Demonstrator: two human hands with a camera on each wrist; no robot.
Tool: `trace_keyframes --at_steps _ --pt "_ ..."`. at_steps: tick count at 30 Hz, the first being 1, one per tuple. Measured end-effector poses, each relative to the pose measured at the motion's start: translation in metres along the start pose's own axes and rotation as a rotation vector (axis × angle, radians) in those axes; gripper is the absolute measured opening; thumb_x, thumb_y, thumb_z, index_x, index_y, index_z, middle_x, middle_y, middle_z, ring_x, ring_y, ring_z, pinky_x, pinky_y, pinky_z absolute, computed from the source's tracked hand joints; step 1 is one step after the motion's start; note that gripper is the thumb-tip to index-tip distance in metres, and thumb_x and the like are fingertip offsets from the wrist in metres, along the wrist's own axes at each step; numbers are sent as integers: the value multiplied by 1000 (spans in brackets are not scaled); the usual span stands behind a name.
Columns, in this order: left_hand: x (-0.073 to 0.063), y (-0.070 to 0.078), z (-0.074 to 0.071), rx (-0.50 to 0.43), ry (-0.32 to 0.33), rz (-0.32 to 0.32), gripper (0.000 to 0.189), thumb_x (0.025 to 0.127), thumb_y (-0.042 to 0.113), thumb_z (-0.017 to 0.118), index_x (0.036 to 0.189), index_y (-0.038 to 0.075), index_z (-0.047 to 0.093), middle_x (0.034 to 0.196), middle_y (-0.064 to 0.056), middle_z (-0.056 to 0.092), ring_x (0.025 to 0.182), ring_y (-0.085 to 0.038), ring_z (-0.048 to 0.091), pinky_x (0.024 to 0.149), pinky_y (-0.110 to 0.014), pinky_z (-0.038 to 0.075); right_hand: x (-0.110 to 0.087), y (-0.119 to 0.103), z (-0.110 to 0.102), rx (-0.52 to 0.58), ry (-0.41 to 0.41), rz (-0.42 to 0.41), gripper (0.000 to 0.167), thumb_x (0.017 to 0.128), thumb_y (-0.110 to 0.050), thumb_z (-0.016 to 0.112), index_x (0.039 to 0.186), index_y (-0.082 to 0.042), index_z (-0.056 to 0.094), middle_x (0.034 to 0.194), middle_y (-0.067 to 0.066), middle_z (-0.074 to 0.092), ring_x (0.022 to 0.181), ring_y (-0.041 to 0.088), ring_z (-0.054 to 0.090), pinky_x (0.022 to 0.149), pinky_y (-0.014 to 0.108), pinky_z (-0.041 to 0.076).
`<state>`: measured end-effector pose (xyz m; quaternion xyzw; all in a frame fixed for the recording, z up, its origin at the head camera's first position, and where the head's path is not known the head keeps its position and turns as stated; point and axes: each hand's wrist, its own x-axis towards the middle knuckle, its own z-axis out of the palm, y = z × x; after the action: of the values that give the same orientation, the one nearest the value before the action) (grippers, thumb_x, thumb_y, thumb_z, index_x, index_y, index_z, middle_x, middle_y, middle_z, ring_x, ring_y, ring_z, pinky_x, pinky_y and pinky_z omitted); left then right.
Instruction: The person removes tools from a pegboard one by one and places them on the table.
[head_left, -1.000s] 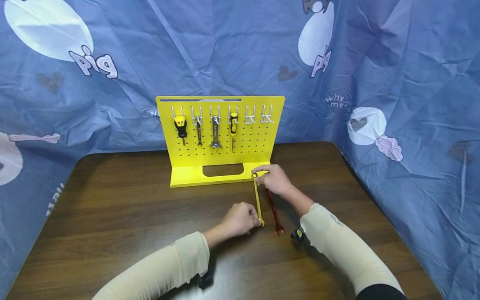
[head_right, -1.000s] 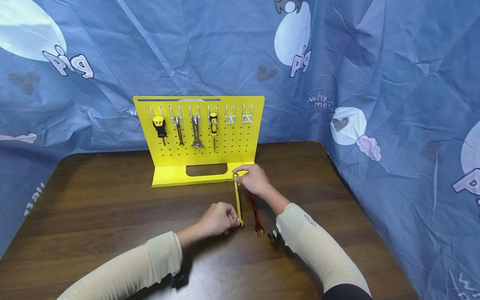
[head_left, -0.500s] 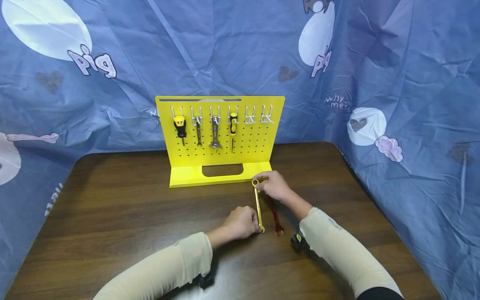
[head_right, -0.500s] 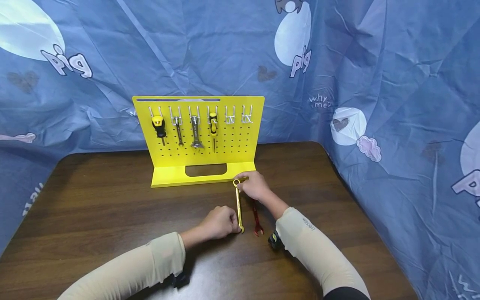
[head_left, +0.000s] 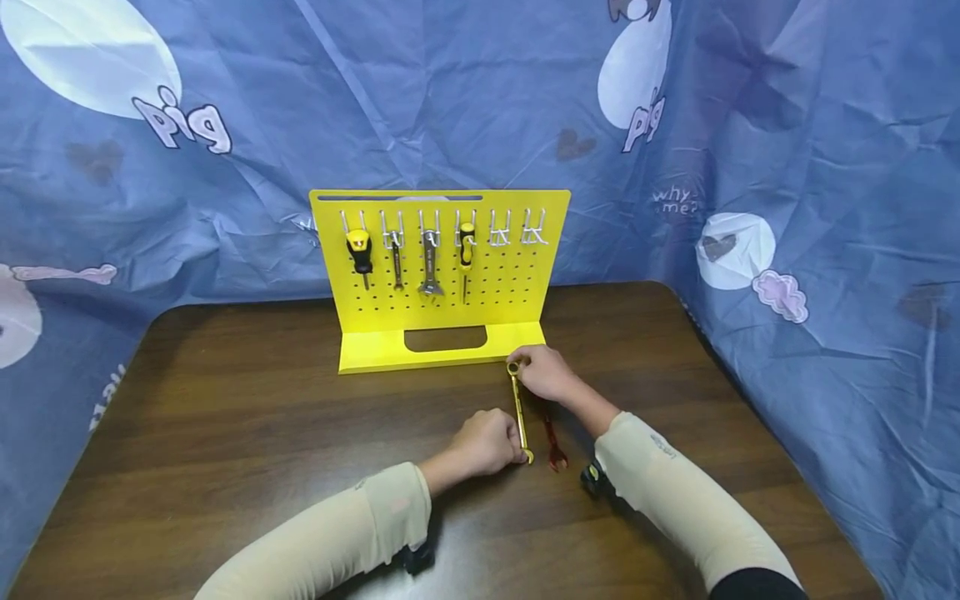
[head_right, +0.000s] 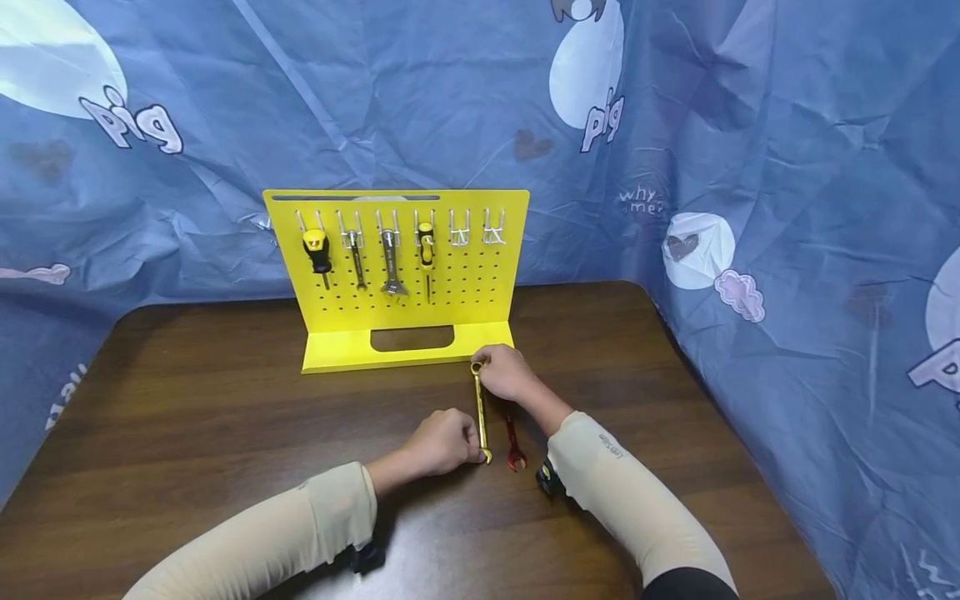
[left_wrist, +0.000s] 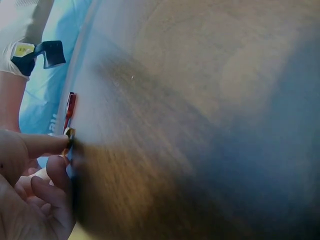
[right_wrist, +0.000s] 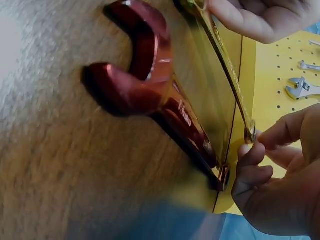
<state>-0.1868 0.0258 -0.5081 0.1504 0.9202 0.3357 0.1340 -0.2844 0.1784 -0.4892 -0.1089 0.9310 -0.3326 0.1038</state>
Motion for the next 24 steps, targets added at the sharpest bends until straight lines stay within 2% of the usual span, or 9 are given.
trace_keyframes --at_steps 3,7,10,14,16,24 --pt "-1 1 0 0 -1 -19 31 76 27 88 59 21 62 60 9 58 59 -13 55 53 -33 46 2 1 2 -46 12 -20 35 86 -2 52 112 -3 75 83 6 64 65 18 48 58 28 39" --pt "-3 1 -1 -5 -3 -25 31 77 28 88 60 21 62 60 9 58 59 -13 55 52 -33 46 5 6 6 -122 34 -44 32 86 -4 55 109 -4 77 102 5 73 83 19 59 69 30 47" --pt "-4 1 -3 -3 1 -18 30 76 26 88 61 20 62 60 9 58 59 -12 55 53 -32 46 7 7 10 -154 35 -56 33 86 -4 55 110 -4 77 108 7 74 85 21 59 67 30 46" --pt "-3 1 -5 -2 4 -27 30 75 27 89 60 20 63 60 9 58 58 -13 54 52 -32 46 7 4 11 -210 18 -75 36 86 -4 54 114 -3 76 109 11 70 83 25 55 62 30 40" --pt "-3 1 -5 -3 -1 -35 30 75 28 89 60 20 63 60 9 59 58 -13 54 51 -32 46 5 2 12 -246 15 -72 37 87 -5 54 116 -4 75 112 13 67 87 25 53 65 29 40" --pt "-6 3 -1 21 5 -13 31 77 30 87 61 21 62 60 9 58 58 -13 55 50 -33 46 2 5 15 -271 27 -24 38 87 -7 55 120 -5 74 123 11 66 87 25 54 57 29 38"
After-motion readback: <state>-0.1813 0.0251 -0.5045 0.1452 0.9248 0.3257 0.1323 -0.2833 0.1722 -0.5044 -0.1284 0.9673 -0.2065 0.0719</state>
